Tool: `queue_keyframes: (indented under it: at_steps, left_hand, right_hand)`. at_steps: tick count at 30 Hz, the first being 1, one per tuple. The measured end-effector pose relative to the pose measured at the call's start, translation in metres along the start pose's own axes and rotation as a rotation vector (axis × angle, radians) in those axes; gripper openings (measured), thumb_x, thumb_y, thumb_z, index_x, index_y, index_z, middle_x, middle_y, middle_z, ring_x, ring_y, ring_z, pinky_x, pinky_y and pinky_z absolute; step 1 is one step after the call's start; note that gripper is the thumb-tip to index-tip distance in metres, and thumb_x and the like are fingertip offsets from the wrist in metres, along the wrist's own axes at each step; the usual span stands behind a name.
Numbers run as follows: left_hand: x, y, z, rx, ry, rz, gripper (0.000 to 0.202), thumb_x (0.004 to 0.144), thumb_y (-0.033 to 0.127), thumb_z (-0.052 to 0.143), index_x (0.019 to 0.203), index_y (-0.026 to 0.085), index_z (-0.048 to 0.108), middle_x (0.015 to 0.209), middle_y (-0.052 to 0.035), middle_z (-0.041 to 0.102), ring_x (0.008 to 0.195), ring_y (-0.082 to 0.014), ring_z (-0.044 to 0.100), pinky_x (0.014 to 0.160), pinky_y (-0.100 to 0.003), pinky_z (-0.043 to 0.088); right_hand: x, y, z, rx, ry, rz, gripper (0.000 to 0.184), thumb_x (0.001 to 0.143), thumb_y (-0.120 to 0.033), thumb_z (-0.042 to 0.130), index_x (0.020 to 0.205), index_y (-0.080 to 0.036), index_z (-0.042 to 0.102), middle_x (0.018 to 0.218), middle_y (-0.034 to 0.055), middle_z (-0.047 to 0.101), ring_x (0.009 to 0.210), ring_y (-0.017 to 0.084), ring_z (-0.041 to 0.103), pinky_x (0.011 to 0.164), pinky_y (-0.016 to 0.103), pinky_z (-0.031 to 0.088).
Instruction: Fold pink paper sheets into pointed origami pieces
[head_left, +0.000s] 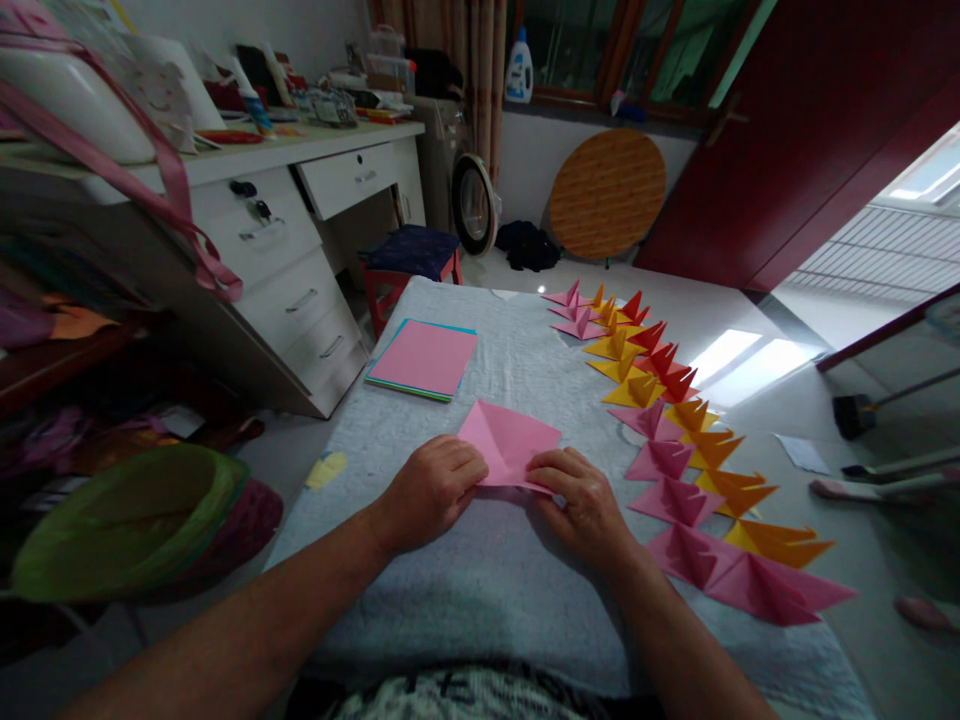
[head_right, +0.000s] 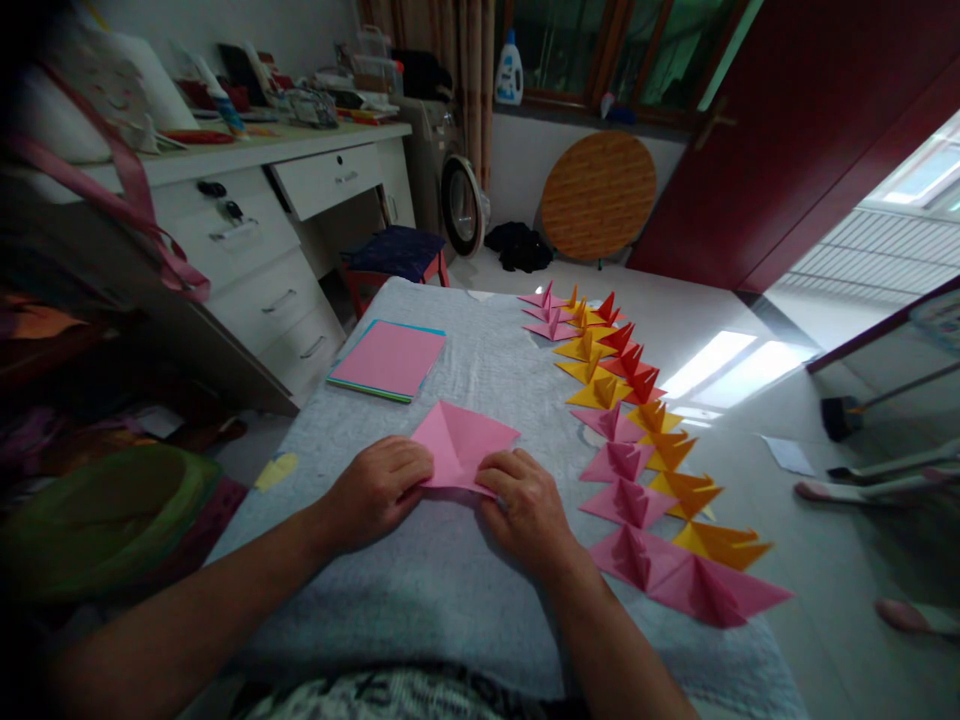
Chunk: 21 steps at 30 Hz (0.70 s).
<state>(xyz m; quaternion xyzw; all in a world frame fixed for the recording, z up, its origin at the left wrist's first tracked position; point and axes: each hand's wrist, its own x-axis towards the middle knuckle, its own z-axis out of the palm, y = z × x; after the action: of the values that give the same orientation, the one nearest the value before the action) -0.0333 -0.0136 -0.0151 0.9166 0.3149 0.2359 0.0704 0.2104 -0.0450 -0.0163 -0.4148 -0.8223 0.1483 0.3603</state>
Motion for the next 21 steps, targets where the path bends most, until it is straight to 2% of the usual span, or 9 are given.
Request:
queue_keyframes:
  at_steps: [4,6,9,12,14,17,19,21]
  left_hand:
    - [0.0,-0.008,-0.004,-0.121,0.064,0.051,0.025,0.084,0.011,0.057,0.107,0.017,0.064,0.108,-0.0086,0.073,0.11,-0.0228,0.065,0.101,-0.041,0.048]
    - [-0.001,-0.014,-0.008,-0.131,0.099,0.075,0.026,0.084,0.011,0.057,0.108,0.018,0.064,0.111,-0.0081,0.073,0.115,-0.0225,0.064,0.104,-0.041,0.046]
    - [-0.003,-0.018,-0.016,-0.098,0.189,0.12,0.018,0.086,0.01,0.058,0.101,0.018,0.064,0.105,-0.0072,0.075,0.109,-0.0211,0.066,0.101,-0.039,0.048]
    - [-0.006,-0.017,-0.022,-0.006,0.25,0.186,0.016,0.086,0.01,0.059,0.099,0.018,0.063,0.101,-0.0081,0.075,0.104,-0.022,0.068,0.098,-0.04,0.049]
    - [-0.007,-0.013,-0.024,0.041,0.231,0.216,0.014,0.085,0.011,0.06,0.096,0.018,0.062,0.102,-0.0085,0.075,0.104,-0.0235,0.068,0.098,-0.042,0.049]
    - [-0.007,-0.009,-0.021,-0.013,0.172,0.187,0.012,0.083,0.01,0.06,0.091,0.018,0.061,0.104,-0.0091,0.074,0.108,-0.025,0.066,0.099,-0.042,0.048]
    - [-0.006,-0.006,-0.019,-0.139,0.123,0.103,0.013,0.079,0.007,0.058,0.086,0.018,0.059,0.103,-0.0085,0.073,0.105,-0.0235,0.067,0.096,-0.038,0.049]
    - [-0.004,-0.005,-0.018,-0.278,0.029,-0.037,0.012,0.077,0.007,0.055,0.08,0.018,0.057,0.092,-0.0053,0.071,0.09,-0.0194,0.067,0.083,-0.031,0.051]
  right_hand:
    - [-0.003,0.005,-0.001,0.046,0.118,0.011,0.025,0.085,-0.009,0.055,0.099,-0.021,0.072,0.105,0.0103,0.073,0.098,0.021,0.068,0.085,0.035,0.056]
    - [-0.003,0.006,-0.003,0.066,0.15,0.037,0.028,0.083,-0.007,0.055,0.101,-0.021,0.072,0.11,0.0109,0.073,0.102,0.021,0.069,0.086,0.034,0.057]
    - [-0.001,0.004,-0.007,0.104,0.191,0.043,0.029,0.082,-0.006,0.055,0.1,-0.021,0.072,0.11,0.0103,0.073,0.1,0.02,0.07,0.085,0.033,0.057]
    - [0.002,-0.001,-0.01,0.072,0.23,0.0,0.025,0.081,-0.008,0.059,0.095,-0.023,0.072,0.105,0.0085,0.074,0.096,0.022,0.067,0.084,0.038,0.055]
    - [0.003,-0.002,-0.011,0.007,0.248,-0.009,0.021,0.078,-0.01,0.061,0.09,-0.024,0.072,0.109,0.0084,0.073,0.102,0.025,0.064,0.089,0.044,0.052]
    - [0.001,0.0,-0.01,-0.045,0.194,0.019,0.015,0.077,-0.012,0.062,0.081,-0.023,0.07,0.124,0.0086,0.069,0.126,0.031,0.053,0.102,0.051,0.043]
    - [0.0,0.002,-0.009,-0.008,0.096,0.026,0.013,0.078,-0.012,0.061,0.082,-0.023,0.068,0.125,0.0084,0.069,0.134,0.031,0.049,0.109,0.054,0.037]
    - [0.0,0.004,-0.008,0.059,0.004,0.044,0.018,0.08,-0.013,0.06,0.092,-0.022,0.068,0.119,0.0087,0.072,0.129,0.03,0.055,0.111,0.053,0.036]
